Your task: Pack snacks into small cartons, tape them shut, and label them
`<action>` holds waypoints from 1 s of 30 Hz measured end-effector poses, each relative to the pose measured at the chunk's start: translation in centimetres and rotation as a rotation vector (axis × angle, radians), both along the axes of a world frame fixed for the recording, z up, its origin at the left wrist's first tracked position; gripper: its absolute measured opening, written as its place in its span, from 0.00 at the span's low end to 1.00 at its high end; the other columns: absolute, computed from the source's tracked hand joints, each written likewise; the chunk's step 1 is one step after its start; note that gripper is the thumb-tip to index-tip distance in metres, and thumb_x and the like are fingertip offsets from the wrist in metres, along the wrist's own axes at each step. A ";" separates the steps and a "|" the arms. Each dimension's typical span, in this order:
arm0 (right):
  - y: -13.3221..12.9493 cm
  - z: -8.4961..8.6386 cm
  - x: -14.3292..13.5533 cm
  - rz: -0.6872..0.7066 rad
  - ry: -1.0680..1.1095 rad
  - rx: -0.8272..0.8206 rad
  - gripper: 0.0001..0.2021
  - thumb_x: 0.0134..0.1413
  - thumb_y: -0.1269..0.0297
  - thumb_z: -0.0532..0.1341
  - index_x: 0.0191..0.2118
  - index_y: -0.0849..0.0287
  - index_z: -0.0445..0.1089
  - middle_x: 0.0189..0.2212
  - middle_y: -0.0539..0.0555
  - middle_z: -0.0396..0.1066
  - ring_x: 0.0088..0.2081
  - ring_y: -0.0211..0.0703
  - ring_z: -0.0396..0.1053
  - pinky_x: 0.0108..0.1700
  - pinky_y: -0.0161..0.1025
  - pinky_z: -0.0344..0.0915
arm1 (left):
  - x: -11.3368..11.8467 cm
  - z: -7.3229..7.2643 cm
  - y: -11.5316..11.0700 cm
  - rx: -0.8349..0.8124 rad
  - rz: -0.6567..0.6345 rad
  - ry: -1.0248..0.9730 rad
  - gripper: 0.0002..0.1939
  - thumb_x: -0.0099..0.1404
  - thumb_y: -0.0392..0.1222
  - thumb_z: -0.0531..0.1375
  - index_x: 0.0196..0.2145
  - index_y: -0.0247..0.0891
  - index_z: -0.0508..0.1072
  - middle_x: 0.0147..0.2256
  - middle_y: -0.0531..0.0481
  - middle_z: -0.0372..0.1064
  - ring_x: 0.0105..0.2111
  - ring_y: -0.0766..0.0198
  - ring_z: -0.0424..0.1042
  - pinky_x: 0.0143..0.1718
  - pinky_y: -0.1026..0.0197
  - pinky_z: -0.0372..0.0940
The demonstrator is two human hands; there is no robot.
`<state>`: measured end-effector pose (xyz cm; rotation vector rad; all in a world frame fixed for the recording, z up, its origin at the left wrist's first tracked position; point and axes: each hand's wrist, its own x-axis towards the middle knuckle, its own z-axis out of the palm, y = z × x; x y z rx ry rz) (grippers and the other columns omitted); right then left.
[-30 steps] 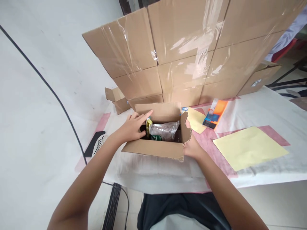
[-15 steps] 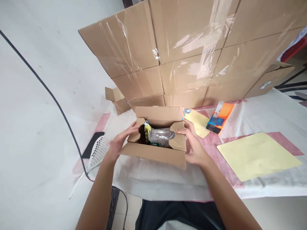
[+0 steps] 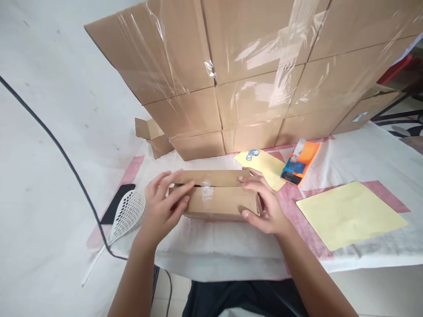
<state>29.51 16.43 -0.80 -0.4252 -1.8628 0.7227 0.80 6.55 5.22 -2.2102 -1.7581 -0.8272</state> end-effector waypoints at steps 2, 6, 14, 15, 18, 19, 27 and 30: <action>0.2 0.4 0.3 0.016 -0.054 0.033 0.22 0.57 0.58 0.68 0.56 0.45 0.67 0.53 0.57 0.74 0.64 0.66 0.66 0.71 0.73 0.51 | 1.0 0.4 -0.1 -0.110 -0.066 0.117 0.20 0.75 0.42 0.56 0.63 0.51 0.70 0.62 0.45 0.71 0.61 0.50 0.68 0.62 0.42 0.58; 0.0 0.8 0.7 0.077 -0.068 0.025 0.24 0.58 0.46 0.69 0.58 0.45 0.70 0.56 0.56 0.76 0.63 0.66 0.68 0.73 0.73 0.45 | 2.0 -0.1 -0.9 -0.131 -0.093 0.228 0.32 0.71 0.57 0.61 0.69 0.47 0.63 0.63 0.43 0.71 0.59 0.45 0.70 0.59 0.44 0.59; 0.8 1.4 3.9 -0.354 0.157 -0.332 0.14 0.69 0.49 0.60 0.51 0.49 0.75 0.59 0.57 0.74 0.63 0.56 0.69 0.64 0.58 0.68 | 3.6 -1.4 -2.6 -0.020 0.025 0.235 0.32 0.71 0.53 0.63 0.69 0.46 0.63 0.61 0.43 0.73 0.60 0.43 0.72 0.60 0.43 0.61; 1.3 1.6 4.7 -0.474 0.144 -0.336 0.11 0.68 0.52 0.62 0.48 0.51 0.75 0.55 0.58 0.76 0.59 0.56 0.73 0.60 0.56 0.71 | 3.7 -1.5 -2.7 -0.005 0.029 0.237 0.32 0.71 0.53 0.63 0.68 0.45 0.63 0.60 0.42 0.73 0.60 0.43 0.72 0.60 0.43 0.61; 3.4 2.6 6.5 -0.688 -0.052 -0.316 0.10 0.66 0.58 0.61 0.46 0.55 0.76 0.46 0.59 0.79 0.48 0.56 0.78 0.47 0.51 0.76 | 3.8 -1.8 -2.7 0.028 0.037 0.248 0.30 0.71 0.53 0.62 0.67 0.43 0.65 0.60 0.42 0.74 0.59 0.44 0.72 0.60 0.44 0.62; 4.4 2.9 6.7 -0.712 -0.157 -0.305 0.10 0.65 0.61 0.61 0.46 0.56 0.77 0.45 0.59 0.80 0.46 0.56 0.78 0.45 0.50 0.76 | 3.8 -1.9 -2.7 0.037 0.043 0.255 0.30 0.71 0.53 0.62 0.66 0.42 0.66 0.60 0.42 0.74 0.59 0.44 0.73 0.60 0.45 0.62; 10.3 0.5 1.8 -0.440 -1.054 -0.214 0.19 0.66 0.75 0.55 0.58 0.70 0.73 0.61 0.70 0.71 0.63 0.57 0.69 0.63 0.46 0.65 | 3.7 -2.1 -2.8 0.072 0.069 0.276 0.28 0.72 0.53 0.62 0.64 0.41 0.68 0.59 0.43 0.74 0.59 0.47 0.73 0.60 0.47 0.63; 8.9 -1.5 0.1 -0.459 -1.093 -0.228 0.24 0.66 0.75 0.54 0.65 0.75 0.66 0.69 0.75 0.59 0.70 0.65 0.57 0.69 0.57 0.57 | 3.7 -2.2 -2.9 0.080 0.067 0.271 0.28 0.71 0.52 0.63 0.64 0.40 0.68 0.59 0.43 0.74 0.59 0.46 0.73 0.59 0.47 0.64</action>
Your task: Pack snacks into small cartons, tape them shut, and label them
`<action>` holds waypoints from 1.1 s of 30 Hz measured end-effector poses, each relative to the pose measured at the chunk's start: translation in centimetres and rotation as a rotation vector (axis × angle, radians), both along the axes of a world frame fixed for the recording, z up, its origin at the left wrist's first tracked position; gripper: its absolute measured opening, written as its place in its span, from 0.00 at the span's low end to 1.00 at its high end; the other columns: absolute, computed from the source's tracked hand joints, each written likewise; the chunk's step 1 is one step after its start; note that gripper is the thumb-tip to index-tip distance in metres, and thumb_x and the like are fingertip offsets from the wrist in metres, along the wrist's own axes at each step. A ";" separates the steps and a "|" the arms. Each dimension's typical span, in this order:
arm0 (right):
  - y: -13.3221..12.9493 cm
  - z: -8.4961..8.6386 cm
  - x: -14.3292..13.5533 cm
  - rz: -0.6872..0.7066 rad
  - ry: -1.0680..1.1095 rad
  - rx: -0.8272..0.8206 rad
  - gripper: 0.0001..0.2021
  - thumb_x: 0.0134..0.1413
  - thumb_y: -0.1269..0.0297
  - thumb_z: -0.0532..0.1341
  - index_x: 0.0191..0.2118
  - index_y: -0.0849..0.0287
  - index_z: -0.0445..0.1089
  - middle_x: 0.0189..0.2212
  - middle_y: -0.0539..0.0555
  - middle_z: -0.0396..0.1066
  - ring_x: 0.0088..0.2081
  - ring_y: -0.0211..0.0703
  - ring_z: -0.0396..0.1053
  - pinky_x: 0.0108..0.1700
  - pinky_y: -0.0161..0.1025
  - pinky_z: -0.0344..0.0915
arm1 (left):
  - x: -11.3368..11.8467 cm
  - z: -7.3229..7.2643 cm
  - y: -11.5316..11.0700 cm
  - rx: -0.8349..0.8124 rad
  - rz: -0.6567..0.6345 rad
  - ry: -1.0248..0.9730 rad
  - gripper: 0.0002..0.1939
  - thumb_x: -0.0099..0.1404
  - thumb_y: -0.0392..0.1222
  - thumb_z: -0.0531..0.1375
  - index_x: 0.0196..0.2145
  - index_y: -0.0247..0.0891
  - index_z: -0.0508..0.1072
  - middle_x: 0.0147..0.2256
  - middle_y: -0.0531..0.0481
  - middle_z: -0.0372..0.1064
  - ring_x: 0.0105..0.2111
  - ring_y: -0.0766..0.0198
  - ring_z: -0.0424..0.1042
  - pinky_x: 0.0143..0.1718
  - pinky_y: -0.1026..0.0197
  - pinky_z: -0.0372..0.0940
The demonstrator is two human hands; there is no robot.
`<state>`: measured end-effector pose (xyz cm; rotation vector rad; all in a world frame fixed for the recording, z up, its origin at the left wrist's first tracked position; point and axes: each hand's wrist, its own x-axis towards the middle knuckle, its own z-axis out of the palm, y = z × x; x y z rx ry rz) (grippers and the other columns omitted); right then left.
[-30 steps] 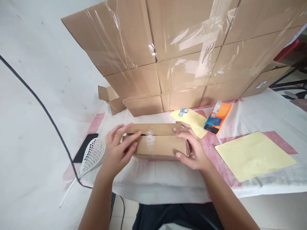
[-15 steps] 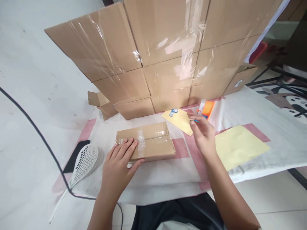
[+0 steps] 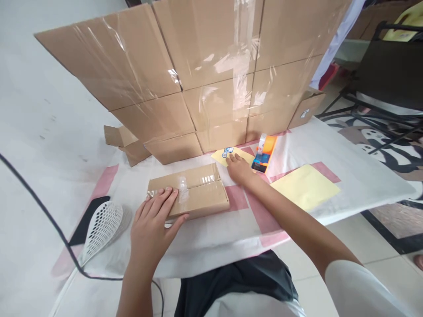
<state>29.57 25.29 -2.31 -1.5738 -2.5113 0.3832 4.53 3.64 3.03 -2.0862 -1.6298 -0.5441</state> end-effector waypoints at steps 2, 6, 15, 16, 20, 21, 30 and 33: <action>-1.6 -0.6 -0.7 -0.021 -0.007 0.006 0.24 0.67 0.74 0.53 0.66 0.76 0.63 0.70 0.77 0.55 0.71 0.69 0.53 0.68 0.61 0.56 | 0.0 -0.1 0.0 0.010 -0.004 -0.001 0.28 0.71 0.51 0.63 0.64 0.39 0.69 0.59 0.42 0.74 0.59 0.45 0.73 0.60 0.46 0.63; -4.1 0.0 -0.5 0.012 0.056 0.005 0.20 0.67 0.76 0.52 0.59 0.70 0.71 0.66 0.73 0.63 0.66 0.65 0.62 0.63 0.56 0.64 | 0.0 -0.3 0.0 0.033 -0.014 -0.009 0.28 0.70 0.49 0.65 0.64 0.39 0.69 0.59 0.40 0.75 0.58 0.43 0.74 0.60 0.46 0.63; -9.2 -0.4 2.9 0.214 1.050 -0.172 0.12 0.66 0.71 0.57 0.49 0.57 0.75 0.47 0.56 0.77 0.46 0.43 0.76 0.47 0.41 0.71 | -2.8 -1.0 -1.1 0.011 -0.080 -0.124 0.35 0.67 0.43 0.67 0.69 0.44 0.65 0.61 0.37 0.72 0.61 0.42 0.72 0.64 0.41 0.63; -9.7 -0.6 2.7 0.251 1.112 -0.214 0.11 0.65 0.68 0.59 0.50 0.57 0.74 0.47 0.56 0.75 0.44 0.42 0.75 0.44 0.39 0.71 | -3.0 -1.0 -1.2 0.009 -0.080 -0.131 0.35 0.67 0.43 0.67 0.69 0.45 0.64 0.61 0.38 0.72 0.61 0.42 0.72 0.64 0.40 0.63; -10.5 -1.1 2.0 0.289 1.242 -0.279 0.09 0.63 0.67 0.62 0.48 0.57 0.72 0.45 0.54 0.71 0.40 0.40 0.70 0.40 0.37 0.67 | -2.8 -1.0 -1.0 0.008 -0.104 -0.121 0.36 0.66 0.43 0.67 0.70 0.48 0.64 0.62 0.39 0.72 0.61 0.42 0.72 0.64 0.40 0.64; -10.4 -1.2 1.9 0.284 1.251 -0.279 0.07 0.62 0.69 0.61 0.46 0.57 0.71 0.42 0.53 0.71 0.39 0.40 0.70 0.40 0.37 0.66 | -2.6 -1.0 -1.0 0.006 -0.105 -0.110 0.37 0.66 0.43 0.68 0.70 0.48 0.64 0.61 0.40 0.72 0.61 0.42 0.72 0.64 0.40 0.64; -9.7 -1.8 2.4 0.378 1.185 -0.146 0.08 0.61 0.77 0.54 0.37 0.57 0.64 0.38 0.52 0.65 0.39 0.41 0.66 0.42 0.39 0.62 | -1.5 -0.7 -0.6 -0.028 -0.090 -0.086 0.36 0.66 0.44 0.68 0.70 0.49 0.64 0.61 0.39 0.73 0.60 0.40 0.72 0.63 0.38 0.64; -10.1 -1.9 2.2 0.385 1.152 -0.108 0.08 0.64 0.76 0.51 0.37 0.55 0.59 0.39 0.53 0.62 0.41 0.43 0.64 0.45 0.40 0.62 | -1.5 -0.7 -0.7 -0.028 -0.085 -0.080 0.35 0.67 0.44 0.67 0.69 0.47 0.65 0.61 0.38 0.72 0.60 0.40 0.72 0.63 0.38 0.63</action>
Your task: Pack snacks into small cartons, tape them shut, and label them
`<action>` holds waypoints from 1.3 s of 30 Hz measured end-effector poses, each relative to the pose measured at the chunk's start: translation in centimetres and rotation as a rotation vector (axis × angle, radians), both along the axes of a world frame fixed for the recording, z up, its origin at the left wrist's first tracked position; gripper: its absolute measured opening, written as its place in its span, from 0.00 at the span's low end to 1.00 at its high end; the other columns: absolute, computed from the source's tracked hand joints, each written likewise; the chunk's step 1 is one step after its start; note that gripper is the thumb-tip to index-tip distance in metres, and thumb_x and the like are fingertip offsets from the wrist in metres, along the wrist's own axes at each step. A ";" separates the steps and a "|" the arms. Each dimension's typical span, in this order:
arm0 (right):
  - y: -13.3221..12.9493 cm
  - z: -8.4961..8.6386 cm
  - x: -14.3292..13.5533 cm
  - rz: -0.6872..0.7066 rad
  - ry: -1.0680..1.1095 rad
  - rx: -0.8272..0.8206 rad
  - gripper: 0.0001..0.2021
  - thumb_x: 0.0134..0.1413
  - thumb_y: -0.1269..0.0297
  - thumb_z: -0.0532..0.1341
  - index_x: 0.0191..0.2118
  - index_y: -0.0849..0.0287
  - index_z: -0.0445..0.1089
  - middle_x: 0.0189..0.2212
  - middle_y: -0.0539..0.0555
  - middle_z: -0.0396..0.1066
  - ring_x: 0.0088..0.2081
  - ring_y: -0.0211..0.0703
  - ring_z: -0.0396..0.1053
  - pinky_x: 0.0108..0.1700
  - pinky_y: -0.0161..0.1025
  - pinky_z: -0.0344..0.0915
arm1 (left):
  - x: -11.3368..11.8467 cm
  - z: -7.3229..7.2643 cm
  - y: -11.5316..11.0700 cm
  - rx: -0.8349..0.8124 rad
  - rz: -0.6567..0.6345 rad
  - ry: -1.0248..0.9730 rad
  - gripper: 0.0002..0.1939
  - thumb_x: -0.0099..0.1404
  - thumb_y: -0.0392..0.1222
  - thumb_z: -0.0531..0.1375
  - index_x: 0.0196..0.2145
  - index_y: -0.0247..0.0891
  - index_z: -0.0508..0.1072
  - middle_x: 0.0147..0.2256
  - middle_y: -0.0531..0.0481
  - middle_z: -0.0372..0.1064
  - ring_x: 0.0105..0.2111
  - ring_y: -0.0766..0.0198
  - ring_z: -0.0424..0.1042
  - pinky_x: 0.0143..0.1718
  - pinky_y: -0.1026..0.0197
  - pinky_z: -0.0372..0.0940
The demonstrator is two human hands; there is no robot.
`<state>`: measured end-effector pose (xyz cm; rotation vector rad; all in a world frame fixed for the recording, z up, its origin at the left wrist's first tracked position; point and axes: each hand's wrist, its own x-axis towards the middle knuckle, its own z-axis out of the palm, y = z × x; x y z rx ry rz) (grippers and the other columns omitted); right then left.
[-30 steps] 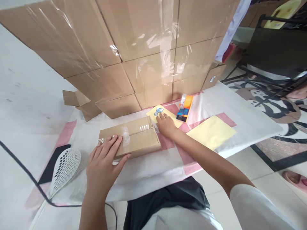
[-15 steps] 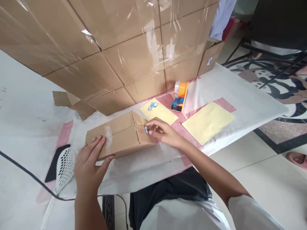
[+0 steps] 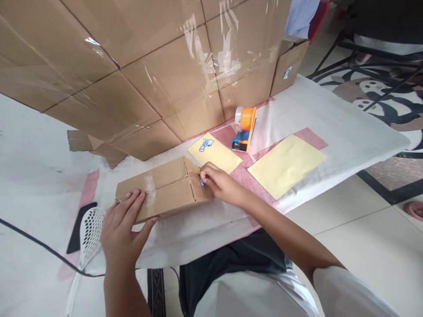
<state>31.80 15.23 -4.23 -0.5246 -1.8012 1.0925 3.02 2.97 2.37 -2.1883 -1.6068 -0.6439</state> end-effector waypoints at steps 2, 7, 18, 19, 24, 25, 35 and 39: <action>-0.2 -0.1 -0.1 -0.029 -0.018 -0.023 0.07 0.66 0.74 0.51 0.38 0.54 0.57 0.40 0.53 0.62 0.41 0.43 0.64 0.46 0.41 0.62 | 0.1 0.1 -0.1 0.003 0.003 0.003 0.35 0.67 0.44 0.67 0.69 0.47 0.65 0.61 0.38 0.72 0.60 0.40 0.72 0.63 0.39 0.63; -0.3 -0.3 -0.3 -0.065 0.007 -0.079 0.06 0.65 0.72 0.55 0.45 0.55 0.63 0.40 0.52 0.67 0.40 0.42 0.67 0.43 0.40 0.63 | 0.2 0.4 -0.2 -0.042 0.018 0.024 0.37 0.67 0.43 0.67 0.71 0.48 0.62 0.62 0.38 0.71 0.62 0.40 0.71 0.64 0.38 0.63; 0.5 -0.3 -0.1 0.022 0.014 -0.142 0.06 0.62 0.74 0.57 0.37 0.57 0.67 0.39 0.52 0.66 0.36 0.40 0.64 0.40 0.38 0.62 | -0.1 0.4 -0.2 -0.061 0.010 0.004 0.38 0.67 0.42 0.67 0.71 0.50 0.61 0.64 0.40 0.69 0.63 0.41 0.69 0.65 0.37 0.62; 0.4 -0.3 -0.1 0.009 0.018 -0.141 0.06 0.62 0.75 0.57 0.39 0.57 0.68 0.40 0.52 0.65 0.37 0.40 0.64 0.40 0.38 0.62 | -0.1 0.3 -0.2 -0.061 0.011 0.002 0.38 0.67 0.42 0.67 0.71 0.50 0.61 0.64 0.40 0.69 0.64 0.41 0.69 0.65 0.37 0.62; 0.3 -0.4 -0.2 -0.017 0.078 -0.174 0.08 0.60 0.76 0.60 0.41 0.57 0.71 0.42 0.52 0.66 0.39 0.40 0.65 0.39 0.37 0.62 | 0.0 0.4 -0.3 -0.067 0.015 0.000 0.38 0.67 0.42 0.67 0.71 0.51 0.61 0.65 0.43 0.68 0.64 0.42 0.69 0.66 0.37 0.62; 0.4 -0.4 -0.3 -0.009 0.086 -0.190 0.07 0.60 0.76 0.61 0.40 0.57 0.71 0.41 0.52 0.66 0.38 0.39 0.65 0.39 0.37 0.61 | -0.1 0.5 -0.3 -0.074 0.016 0.001 0.38 0.67 0.42 0.67 0.71 0.52 0.61 0.65 0.43 0.68 0.64 0.42 0.69 0.66 0.37 0.62; -0.1 -0.5 -0.3 0.026 0.114 -0.238 0.08 0.60 0.76 0.60 0.41 0.56 0.70 0.42 0.53 0.66 0.41 0.42 0.66 0.40 0.38 0.63 | -0.9 0.7 -0.3 -0.083 -0.016 -0.031 0.37 0.66 0.41 0.67 0.70 0.53 0.64 0.66 0.48 0.67 0.62 0.39 0.71 0.66 0.34 0.64; 0.0 -0.7 -0.5 0.028 0.137 -0.292 0.06 0.59 0.75 0.62 0.39 0.56 0.72 0.42 0.53 0.67 0.41 0.41 0.67 0.39 0.38 0.63 | -0.6 0.7 -0.4 -0.097 0.011 -0.057 0.39 0.62 0.39 0.71 0.68 0.51 0.66 0.65 0.42 0.69 0.63 0.40 0.70 0.67 0.36 0.63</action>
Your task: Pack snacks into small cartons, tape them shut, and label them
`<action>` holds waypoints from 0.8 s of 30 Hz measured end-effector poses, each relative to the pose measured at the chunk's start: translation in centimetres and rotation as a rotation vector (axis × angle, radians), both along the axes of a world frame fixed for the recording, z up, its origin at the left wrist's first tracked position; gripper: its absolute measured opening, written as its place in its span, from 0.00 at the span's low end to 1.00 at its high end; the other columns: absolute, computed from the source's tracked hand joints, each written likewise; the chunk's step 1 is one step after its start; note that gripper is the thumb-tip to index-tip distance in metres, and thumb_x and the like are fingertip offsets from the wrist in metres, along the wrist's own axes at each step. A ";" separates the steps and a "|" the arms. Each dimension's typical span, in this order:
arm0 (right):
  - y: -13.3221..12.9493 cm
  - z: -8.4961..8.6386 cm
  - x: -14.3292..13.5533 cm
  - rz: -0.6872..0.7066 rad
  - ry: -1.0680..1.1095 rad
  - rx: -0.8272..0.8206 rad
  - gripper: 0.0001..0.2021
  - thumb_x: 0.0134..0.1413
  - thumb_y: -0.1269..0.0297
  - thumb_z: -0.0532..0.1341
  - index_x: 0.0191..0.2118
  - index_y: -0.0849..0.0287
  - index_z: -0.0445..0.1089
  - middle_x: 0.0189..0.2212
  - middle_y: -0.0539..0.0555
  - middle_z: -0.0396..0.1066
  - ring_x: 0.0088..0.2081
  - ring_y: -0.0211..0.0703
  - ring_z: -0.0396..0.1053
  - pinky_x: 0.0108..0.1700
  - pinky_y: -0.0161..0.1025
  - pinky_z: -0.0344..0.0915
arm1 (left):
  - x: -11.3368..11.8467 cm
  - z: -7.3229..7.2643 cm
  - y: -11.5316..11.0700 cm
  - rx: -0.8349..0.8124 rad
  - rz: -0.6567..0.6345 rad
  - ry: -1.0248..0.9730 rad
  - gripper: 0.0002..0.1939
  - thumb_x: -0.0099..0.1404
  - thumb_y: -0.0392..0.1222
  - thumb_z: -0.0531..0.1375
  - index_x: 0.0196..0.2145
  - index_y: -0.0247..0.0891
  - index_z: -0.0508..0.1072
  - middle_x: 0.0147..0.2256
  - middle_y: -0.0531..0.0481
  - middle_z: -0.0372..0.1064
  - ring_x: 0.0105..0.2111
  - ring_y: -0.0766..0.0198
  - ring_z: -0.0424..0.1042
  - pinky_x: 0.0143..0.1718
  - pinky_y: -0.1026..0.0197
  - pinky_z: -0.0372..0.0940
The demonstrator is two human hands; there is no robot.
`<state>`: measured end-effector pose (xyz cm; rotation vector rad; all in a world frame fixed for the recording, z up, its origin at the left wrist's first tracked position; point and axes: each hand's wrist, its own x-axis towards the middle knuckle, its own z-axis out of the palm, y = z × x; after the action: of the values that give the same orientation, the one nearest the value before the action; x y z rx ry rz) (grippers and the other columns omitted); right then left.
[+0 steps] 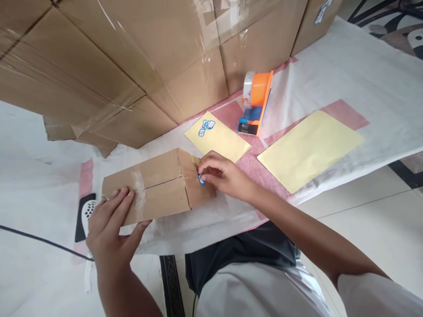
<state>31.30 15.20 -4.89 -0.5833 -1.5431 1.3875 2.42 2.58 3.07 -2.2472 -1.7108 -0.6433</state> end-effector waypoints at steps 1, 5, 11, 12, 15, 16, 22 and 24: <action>0.1 -0.1 0.0 0.003 0.005 -0.004 0.06 0.59 0.75 0.62 0.38 0.56 0.72 0.41 0.53 0.66 0.41 0.41 0.67 0.39 0.38 0.63 | 0.1 0.0 0.0 -0.004 0.001 -0.001 0.39 0.62 0.40 0.71 0.68 0.51 0.67 0.65 0.42 0.69 0.63 0.40 0.70 0.67 0.36 0.62; 0.0 -0.3 0.0 -0.012 0.010 0.047 0.07 0.60 0.77 0.61 0.35 0.57 0.72 0.41 0.53 0.65 0.44 0.43 0.69 0.47 0.42 0.66 | 0.2 0.1 0.0 -0.002 0.008 -0.006 0.37 0.63 0.41 0.70 0.68 0.51 0.67 0.64 0.43 0.69 0.63 0.41 0.70 0.68 0.37 0.62; -0.3 -0.3 0.0 -0.101 0.015 0.053 0.06 0.62 0.74 0.63 0.40 0.55 0.75 0.45 0.55 0.66 0.46 0.45 0.70 0.41 0.41 0.69 | 0.2 0.0 0.1 0.006 0.004 -0.014 0.38 0.61 0.39 0.71 0.68 0.50 0.68 0.64 0.42 0.70 0.62 0.40 0.71 0.67 0.36 0.62; -0.3 -0.4 -0.1 -0.105 0.024 0.049 0.06 0.62 0.73 0.64 0.39 0.54 0.75 0.44 0.55 0.66 0.45 0.44 0.70 0.40 0.40 0.69 | 0.1 0.0 0.1 0.001 0.004 -0.011 0.38 0.61 0.39 0.70 0.68 0.51 0.68 0.64 0.42 0.70 0.62 0.40 0.70 0.67 0.36 0.62; -0.3 -0.5 -0.2 -0.118 0.040 0.057 0.06 0.62 0.74 0.64 0.38 0.54 0.76 0.43 0.54 0.67 0.43 0.43 0.71 0.39 0.40 0.69 | 0.0 0.1 0.0 -0.021 0.019 -0.015 0.37 0.62 0.41 0.69 0.68 0.52 0.68 0.64 0.43 0.69 0.63 0.40 0.70 0.68 0.35 0.61; -0.3 -0.5 -0.2 -0.119 0.040 0.061 0.07 0.62 0.74 0.64 0.37 0.54 0.77 0.43 0.54 0.67 0.43 0.43 0.71 0.40 0.40 0.69 | -0.1 0.2 -0.1 -0.029 0.025 -0.018 0.37 0.62 0.41 0.69 0.68 0.52 0.68 0.64 0.44 0.69 0.63 0.40 0.70 0.68 0.35 0.61; -0.4 -0.6 -0.3 -0.116 0.037 0.069 0.07 0.63 0.74 0.63 0.37 0.55 0.76 0.41 0.53 0.66 0.43 0.43 0.71 0.45 0.43 0.70 | 0.1 0.4 -0.1 -0.061 0.032 -0.011 0.37 0.63 0.42 0.68 0.68 0.51 0.67 0.65 0.44 0.68 0.64 0.40 0.69 0.69 0.36 0.59; -0.4 -0.6 -0.3 -0.096 0.019 0.062 0.07 0.63 0.74 0.62 0.36 0.55 0.75 0.40 0.53 0.65 0.42 0.43 0.70 0.45 0.43 0.70 | 0.2 0.5 0.0 -0.058 0.031 -0.026 0.37 0.62 0.41 0.68 0.68 0.51 0.68 0.65 0.43 0.68 0.64 0.40 0.69 0.69 0.36 0.59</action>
<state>31.05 14.78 -5.47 -0.5973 -1.5177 1.2650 2.62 2.55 3.55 -2.2564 -1.7949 -0.6259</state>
